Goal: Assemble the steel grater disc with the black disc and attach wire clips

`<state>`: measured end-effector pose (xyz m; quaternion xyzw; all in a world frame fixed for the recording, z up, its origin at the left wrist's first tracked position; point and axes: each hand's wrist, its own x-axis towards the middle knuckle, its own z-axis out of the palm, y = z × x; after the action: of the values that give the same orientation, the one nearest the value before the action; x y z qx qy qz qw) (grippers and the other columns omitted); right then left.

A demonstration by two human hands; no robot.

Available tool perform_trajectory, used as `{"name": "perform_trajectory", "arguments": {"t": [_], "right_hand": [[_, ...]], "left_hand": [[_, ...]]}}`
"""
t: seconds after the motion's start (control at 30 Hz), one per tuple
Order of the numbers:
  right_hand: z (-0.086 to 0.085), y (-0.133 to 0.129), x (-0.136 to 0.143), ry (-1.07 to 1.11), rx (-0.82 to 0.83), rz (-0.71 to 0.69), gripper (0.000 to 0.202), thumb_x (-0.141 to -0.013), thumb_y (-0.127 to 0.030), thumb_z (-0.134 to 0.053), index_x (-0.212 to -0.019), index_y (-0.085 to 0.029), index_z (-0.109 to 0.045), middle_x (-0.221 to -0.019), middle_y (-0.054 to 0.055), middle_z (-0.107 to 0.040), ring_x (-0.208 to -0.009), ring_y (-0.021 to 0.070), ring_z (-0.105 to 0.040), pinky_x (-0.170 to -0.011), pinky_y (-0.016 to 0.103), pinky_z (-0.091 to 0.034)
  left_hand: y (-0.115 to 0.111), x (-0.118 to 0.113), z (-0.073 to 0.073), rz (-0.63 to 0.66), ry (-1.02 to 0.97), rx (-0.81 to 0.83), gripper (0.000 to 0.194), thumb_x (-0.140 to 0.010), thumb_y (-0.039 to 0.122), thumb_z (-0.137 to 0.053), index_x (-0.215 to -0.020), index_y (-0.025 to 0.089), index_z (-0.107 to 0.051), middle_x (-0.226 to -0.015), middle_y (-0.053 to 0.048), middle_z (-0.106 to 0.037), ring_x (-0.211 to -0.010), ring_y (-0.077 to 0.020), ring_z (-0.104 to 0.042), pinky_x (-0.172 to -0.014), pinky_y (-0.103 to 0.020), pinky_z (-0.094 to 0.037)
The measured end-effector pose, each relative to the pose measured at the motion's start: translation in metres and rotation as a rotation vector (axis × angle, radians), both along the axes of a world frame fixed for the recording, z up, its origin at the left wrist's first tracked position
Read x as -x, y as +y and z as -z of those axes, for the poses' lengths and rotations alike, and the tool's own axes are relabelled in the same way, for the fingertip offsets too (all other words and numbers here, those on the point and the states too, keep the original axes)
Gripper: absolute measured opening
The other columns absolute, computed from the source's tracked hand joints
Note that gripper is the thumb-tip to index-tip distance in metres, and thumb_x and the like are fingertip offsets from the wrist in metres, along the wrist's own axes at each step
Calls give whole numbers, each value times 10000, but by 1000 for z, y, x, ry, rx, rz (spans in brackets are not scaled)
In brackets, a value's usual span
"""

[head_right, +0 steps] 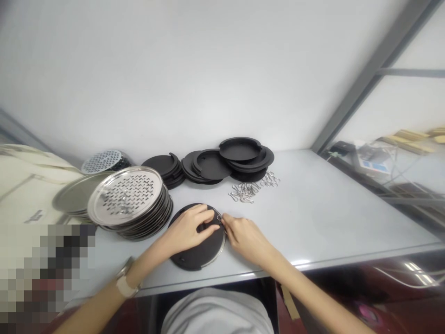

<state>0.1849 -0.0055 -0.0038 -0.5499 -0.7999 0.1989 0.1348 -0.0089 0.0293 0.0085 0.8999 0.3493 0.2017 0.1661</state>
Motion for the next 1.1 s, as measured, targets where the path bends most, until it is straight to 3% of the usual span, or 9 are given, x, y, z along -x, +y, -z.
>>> {"name": "perform_trajectory", "arguments": {"t": [0.57, 0.8, 1.0, 1.1], "right_hand": [[0, -8, 0, 172, 24, 53, 287, -977, -293, -293, -716, -220, -390, -588, -28, -467, -509, 135, -427, -532, 247, -301], [6, -10, -1, 293, 14, 76, 354, -962, -357, -348, -639, -215, -319, -554, -53, -339, -517, 114, -332, -514, 238, -274], [5, -9, -2, 267, 10, 51, 328, -977, -335, -327, -673, -216, -355, -580, -41, -438, -521, 122, -407, -533, 241, -312], [4, -9, -3, 251, 18, 27, 323, -991, -335, -295, -699, -220, -373, -620, -24, -489, -556, 139, -469, -562, 243, -345]], "left_hand": [[-3, 2, -4, -45, -70, 66, 232, -881, 321, -558, -740, 186, -433, -771, 16, -479, -733, -131, -466, -668, -252, -376], [-3, 3, -5, -40, -75, 82, 240, -881, 340, -561, -750, 188, -430, -787, 14, -492, -751, -135, -472, -671, -257, -379], [-3, 5, -4, -43, -71, 103, 222, -875, 362, -568, -784, 190, -462, -801, 8, -504, -765, -146, -492, -686, -270, -396], [-6, 5, -7, -47, -125, 162, 190, -902, 370, -533, -965, 195, -496, -916, -16, -539, -853, -159, -531, -773, -292, -428]]}}
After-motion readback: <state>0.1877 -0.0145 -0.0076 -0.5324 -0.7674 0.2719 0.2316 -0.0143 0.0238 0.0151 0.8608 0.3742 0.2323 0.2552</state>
